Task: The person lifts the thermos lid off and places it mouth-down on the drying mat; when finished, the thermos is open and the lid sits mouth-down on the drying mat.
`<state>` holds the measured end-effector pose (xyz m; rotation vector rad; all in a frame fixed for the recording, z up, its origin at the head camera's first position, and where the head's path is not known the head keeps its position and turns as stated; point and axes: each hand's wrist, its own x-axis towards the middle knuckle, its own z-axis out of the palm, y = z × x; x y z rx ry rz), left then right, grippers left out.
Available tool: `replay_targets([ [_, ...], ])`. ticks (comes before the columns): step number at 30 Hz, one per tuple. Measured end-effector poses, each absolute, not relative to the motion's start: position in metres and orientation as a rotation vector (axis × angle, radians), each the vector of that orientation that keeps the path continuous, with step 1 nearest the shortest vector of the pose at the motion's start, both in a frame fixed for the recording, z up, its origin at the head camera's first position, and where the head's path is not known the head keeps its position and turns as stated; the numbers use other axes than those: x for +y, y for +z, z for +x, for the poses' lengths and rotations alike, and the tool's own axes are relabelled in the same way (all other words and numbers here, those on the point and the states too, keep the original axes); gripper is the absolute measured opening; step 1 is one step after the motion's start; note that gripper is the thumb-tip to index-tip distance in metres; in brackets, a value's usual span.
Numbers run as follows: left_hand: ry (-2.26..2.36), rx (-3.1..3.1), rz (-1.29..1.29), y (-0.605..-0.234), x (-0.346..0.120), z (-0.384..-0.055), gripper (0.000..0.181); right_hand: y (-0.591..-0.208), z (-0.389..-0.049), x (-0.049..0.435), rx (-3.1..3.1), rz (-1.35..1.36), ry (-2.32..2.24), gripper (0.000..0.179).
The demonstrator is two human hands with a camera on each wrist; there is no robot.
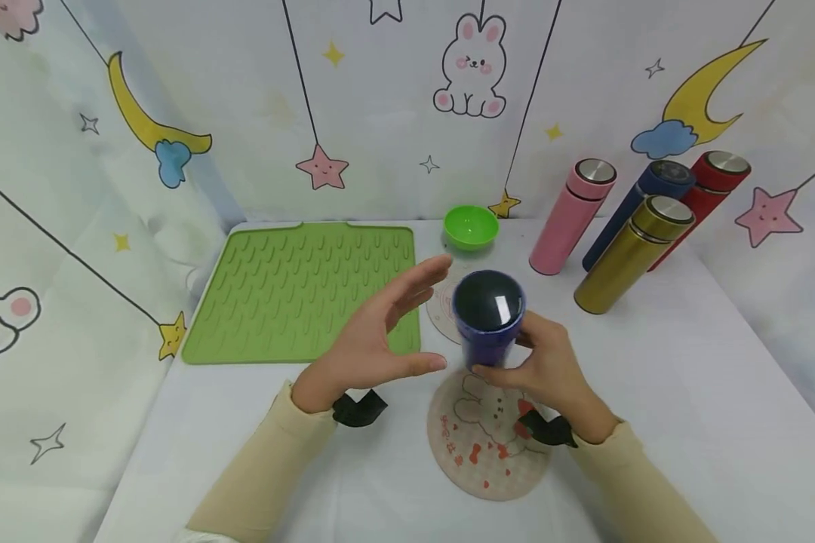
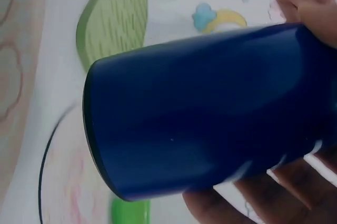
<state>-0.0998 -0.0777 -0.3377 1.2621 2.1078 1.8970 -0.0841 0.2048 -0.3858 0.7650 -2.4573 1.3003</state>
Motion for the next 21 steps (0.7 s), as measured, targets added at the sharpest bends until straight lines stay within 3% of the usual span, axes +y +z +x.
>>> replay_targets([
  [5, 1.882, 1.871, 1.471, -0.322, -0.072, -0.106, 0.11, -0.388, -0.09, 0.189, -2.46, 0.954, 1.319, 0.072],
  [13, 1.756, 1.871, 1.654, -0.312, -0.07, -0.102, 0.082, -0.39, -0.096, 0.192, -2.431, 1.11, 1.339, 0.074],
  [21, 2.07, 2.068, 1.561, -0.326, -0.058, -0.094, 0.082, -0.391, -0.095, 0.189, -2.339, 0.905, 1.19, 0.082],
])
